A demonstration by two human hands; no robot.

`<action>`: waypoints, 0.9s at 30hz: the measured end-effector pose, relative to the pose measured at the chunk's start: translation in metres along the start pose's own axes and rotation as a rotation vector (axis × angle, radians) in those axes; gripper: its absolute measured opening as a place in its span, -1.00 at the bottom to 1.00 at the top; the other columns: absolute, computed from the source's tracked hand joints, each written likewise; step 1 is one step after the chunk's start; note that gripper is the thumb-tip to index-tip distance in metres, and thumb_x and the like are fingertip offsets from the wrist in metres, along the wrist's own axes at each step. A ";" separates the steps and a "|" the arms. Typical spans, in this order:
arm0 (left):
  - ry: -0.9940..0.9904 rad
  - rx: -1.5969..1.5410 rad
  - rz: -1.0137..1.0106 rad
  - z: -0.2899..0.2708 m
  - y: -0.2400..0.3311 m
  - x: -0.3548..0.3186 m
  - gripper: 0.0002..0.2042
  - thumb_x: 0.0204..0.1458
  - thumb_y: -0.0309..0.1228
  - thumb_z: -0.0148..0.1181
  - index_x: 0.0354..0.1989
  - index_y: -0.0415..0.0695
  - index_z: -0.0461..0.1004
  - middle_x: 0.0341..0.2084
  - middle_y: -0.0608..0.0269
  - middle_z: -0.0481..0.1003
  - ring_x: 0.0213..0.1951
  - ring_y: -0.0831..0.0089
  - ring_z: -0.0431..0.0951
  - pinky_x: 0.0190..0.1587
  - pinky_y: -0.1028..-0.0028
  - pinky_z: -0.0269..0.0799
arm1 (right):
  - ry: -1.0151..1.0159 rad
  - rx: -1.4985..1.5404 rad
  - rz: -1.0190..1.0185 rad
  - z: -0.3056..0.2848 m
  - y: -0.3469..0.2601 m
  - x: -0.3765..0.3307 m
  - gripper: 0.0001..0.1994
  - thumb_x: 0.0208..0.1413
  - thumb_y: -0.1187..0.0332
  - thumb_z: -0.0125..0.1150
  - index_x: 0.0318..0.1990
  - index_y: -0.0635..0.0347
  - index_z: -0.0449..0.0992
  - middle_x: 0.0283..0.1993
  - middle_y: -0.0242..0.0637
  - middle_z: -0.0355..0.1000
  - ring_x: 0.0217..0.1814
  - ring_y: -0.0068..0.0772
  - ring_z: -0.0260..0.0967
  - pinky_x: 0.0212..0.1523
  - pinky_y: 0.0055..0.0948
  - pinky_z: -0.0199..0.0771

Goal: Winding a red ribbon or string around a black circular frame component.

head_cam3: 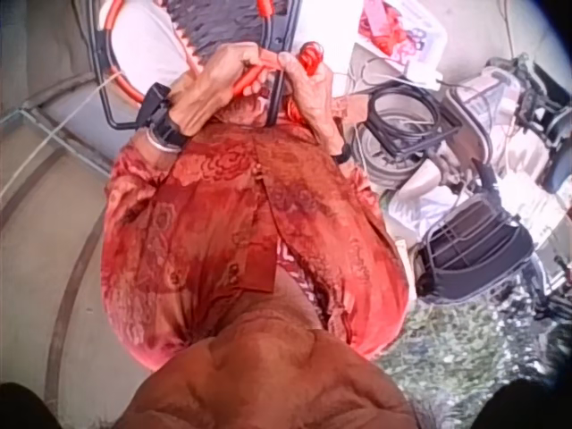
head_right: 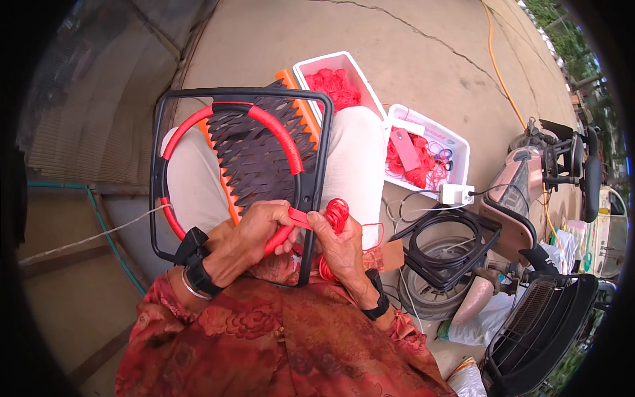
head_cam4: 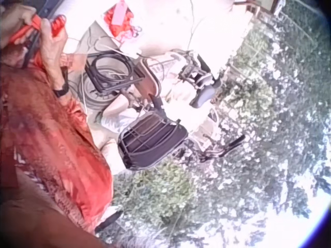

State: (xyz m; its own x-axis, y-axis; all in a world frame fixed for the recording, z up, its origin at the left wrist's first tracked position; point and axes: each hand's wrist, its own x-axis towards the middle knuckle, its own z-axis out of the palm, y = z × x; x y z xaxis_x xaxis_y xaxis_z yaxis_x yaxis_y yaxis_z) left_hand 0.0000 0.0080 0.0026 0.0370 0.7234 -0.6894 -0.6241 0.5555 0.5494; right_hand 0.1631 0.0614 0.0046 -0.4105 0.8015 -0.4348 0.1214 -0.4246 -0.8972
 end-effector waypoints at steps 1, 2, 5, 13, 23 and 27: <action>-0.003 0.003 0.001 -0.001 -0.001 -0.001 -0.91 -0.13 -0.48 -0.04 -0.52 -0.26 0.33 -0.68 0.02 0.41 -0.74 0.30 0.39 -0.71 0.45 0.30 | -0.013 0.006 0.008 0.000 -0.001 -0.001 -0.76 0.16 0.24 0.28 -0.38 0.20 0.42 -0.60 -0.55 0.26 -0.62 -0.73 0.12 -0.62 -0.63 0.10; 0.001 -0.016 0.012 -0.001 -0.003 -0.002 -0.89 -0.12 -0.47 -0.03 -0.53 -0.27 0.35 -0.69 0.06 0.41 -0.75 0.35 0.39 -0.74 0.48 0.26 | -0.028 0.012 0.015 0.001 -0.001 -0.002 -0.76 0.16 0.24 0.28 -0.39 0.19 0.41 -0.59 -0.55 0.25 -0.62 -0.73 0.12 -0.62 -0.62 0.10; -0.004 -0.044 0.025 -0.001 -0.005 -0.003 -0.88 -0.11 -0.46 -0.01 -0.54 -0.27 0.37 -0.70 0.10 0.41 -0.76 0.39 0.38 -0.76 0.51 0.23 | -0.024 0.050 0.008 0.002 -0.004 -0.002 -0.75 0.16 0.23 0.27 -0.42 0.17 0.40 -0.61 -0.55 0.24 -0.62 -0.73 0.11 -0.63 -0.62 0.09; -0.053 -0.100 0.023 -0.005 -0.002 -0.005 -0.89 -0.04 -0.47 0.01 -0.50 -0.25 0.37 -0.66 0.09 0.44 -0.72 0.38 0.42 -0.73 0.53 0.28 | -0.029 0.032 -0.022 0.002 -0.002 0.001 -0.74 0.16 0.21 0.28 -0.42 0.17 0.42 -0.62 -0.56 0.24 -0.62 -0.74 0.11 -0.63 -0.63 0.07; -0.199 -0.130 0.049 -0.015 -0.004 -0.006 -0.91 0.05 -0.49 0.06 -0.37 -0.27 0.38 -0.54 0.05 0.49 -0.59 0.33 0.51 -0.60 0.48 0.44 | -0.011 -0.025 -0.054 0.001 -0.005 0.000 -0.73 0.16 0.19 0.28 -0.40 0.20 0.44 -0.62 -0.55 0.25 -0.62 -0.73 0.12 -0.62 -0.63 0.09; -0.197 -0.201 0.021 -0.015 0.000 -0.007 -0.91 0.06 -0.51 0.02 -0.35 -0.28 0.37 -0.51 -0.02 0.49 -0.56 0.23 0.52 -0.55 0.40 0.50 | -0.023 0.004 -0.036 0.002 -0.006 0.000 -0.73 0.15 0.19 0.29 -0.40 0.20 0.44 -0.62 -0.55 0.25 -0.62 -0.73 0.12 -0.62 -0.63 0.10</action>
State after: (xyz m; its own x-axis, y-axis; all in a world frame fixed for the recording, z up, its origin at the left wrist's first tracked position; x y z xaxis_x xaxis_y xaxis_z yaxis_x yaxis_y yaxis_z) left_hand -0.0123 -0.0031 0.0004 0.1609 0.8106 -0.5630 -0.7680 0.4611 0.4444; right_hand 0.1609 0.0628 0.0099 -0.4348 0.8065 -0.4007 0.1031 -0.3974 -0.9118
